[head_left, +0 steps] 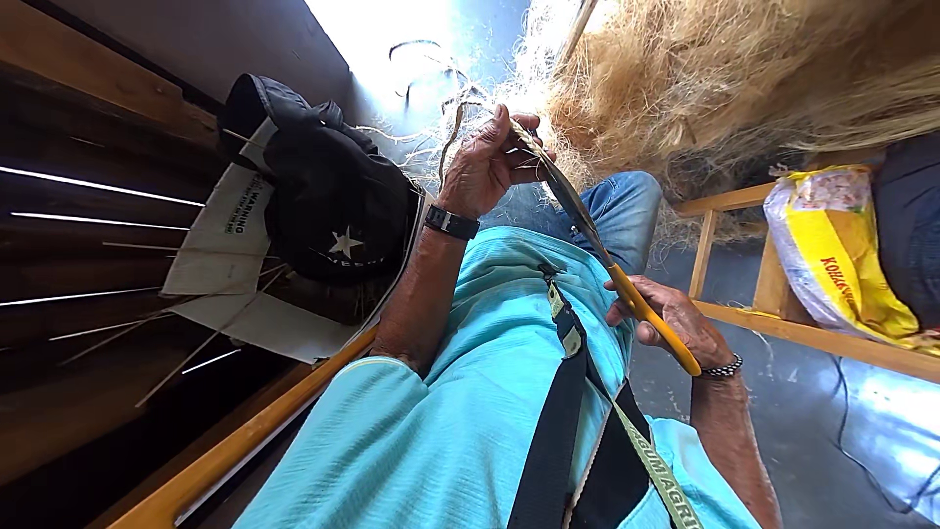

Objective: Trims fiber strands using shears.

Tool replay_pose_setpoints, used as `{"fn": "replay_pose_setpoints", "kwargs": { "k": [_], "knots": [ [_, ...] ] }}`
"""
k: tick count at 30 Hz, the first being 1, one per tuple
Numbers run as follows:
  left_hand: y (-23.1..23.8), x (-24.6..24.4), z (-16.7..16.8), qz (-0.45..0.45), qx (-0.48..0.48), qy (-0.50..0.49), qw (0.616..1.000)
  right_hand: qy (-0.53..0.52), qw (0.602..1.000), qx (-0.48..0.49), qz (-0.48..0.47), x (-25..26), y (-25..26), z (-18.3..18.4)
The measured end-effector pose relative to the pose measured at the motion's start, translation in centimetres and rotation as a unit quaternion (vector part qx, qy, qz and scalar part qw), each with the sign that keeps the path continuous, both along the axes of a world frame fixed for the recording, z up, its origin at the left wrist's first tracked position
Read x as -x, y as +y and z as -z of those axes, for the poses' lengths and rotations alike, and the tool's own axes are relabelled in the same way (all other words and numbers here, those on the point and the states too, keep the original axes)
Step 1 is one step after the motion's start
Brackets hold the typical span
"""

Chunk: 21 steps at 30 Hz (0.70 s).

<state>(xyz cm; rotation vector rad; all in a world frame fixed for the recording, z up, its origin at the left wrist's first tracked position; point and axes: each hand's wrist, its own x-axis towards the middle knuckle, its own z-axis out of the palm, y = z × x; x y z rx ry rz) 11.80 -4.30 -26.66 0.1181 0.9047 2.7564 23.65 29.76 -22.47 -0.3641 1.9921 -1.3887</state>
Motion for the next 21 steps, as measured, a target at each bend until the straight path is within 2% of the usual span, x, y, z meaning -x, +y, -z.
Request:
{"fn": "replay_pose_setpoints", "kwargs": {
  "k": [21],
  "knots": [
    [0.01,-0.05,-0.59,-0.015,0.008,0.001,1.0,-0.029,0.998,0.053,-0.003,-0.28,-0.4,0.12]
  ]
}}
